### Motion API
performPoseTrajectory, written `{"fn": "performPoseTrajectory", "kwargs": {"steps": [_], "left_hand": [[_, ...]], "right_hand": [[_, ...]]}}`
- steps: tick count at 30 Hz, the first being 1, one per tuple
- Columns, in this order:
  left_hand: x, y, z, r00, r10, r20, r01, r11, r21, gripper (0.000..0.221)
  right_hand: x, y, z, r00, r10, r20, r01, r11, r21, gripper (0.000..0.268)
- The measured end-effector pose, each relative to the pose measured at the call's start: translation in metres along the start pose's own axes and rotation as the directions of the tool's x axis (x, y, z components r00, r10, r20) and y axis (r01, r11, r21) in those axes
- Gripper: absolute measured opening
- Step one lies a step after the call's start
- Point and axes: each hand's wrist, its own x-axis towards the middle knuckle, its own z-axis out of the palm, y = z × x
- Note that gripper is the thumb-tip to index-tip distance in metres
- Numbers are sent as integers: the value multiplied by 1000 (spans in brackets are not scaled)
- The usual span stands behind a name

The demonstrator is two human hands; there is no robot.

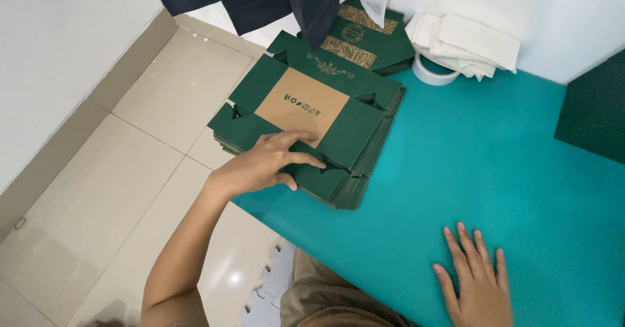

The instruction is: The person assembles green cardboard boxes by folding and tucking flaps on a teal table. They complete one box and place it on a stack, then begin folding a second box.

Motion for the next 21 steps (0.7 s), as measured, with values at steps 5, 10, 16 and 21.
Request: {"fn": "performPoseTrajectory", "kwargs": {"steps": [5,10,16,21], "left_hand": [[-2,15,-14,996,-48,78,60,985,-159,71],[2,20,-8,967,-252,38,254,946,-203,84],[1,-5,34,944,-58,-324,261,731,631,68],[-2,-2,41,937,-21,-350,331,385,862,81]], "right_hand": [[-1,2,4,1000,-9,-16,9,1000,4,67],[-1,1,2,1000,1,-13,-1,1000,15,67],[-1,3,6,1000,-19,-25,18,999,-27,67],[2,2,0,1000,-19,-6,19,1000,13,65]]}}
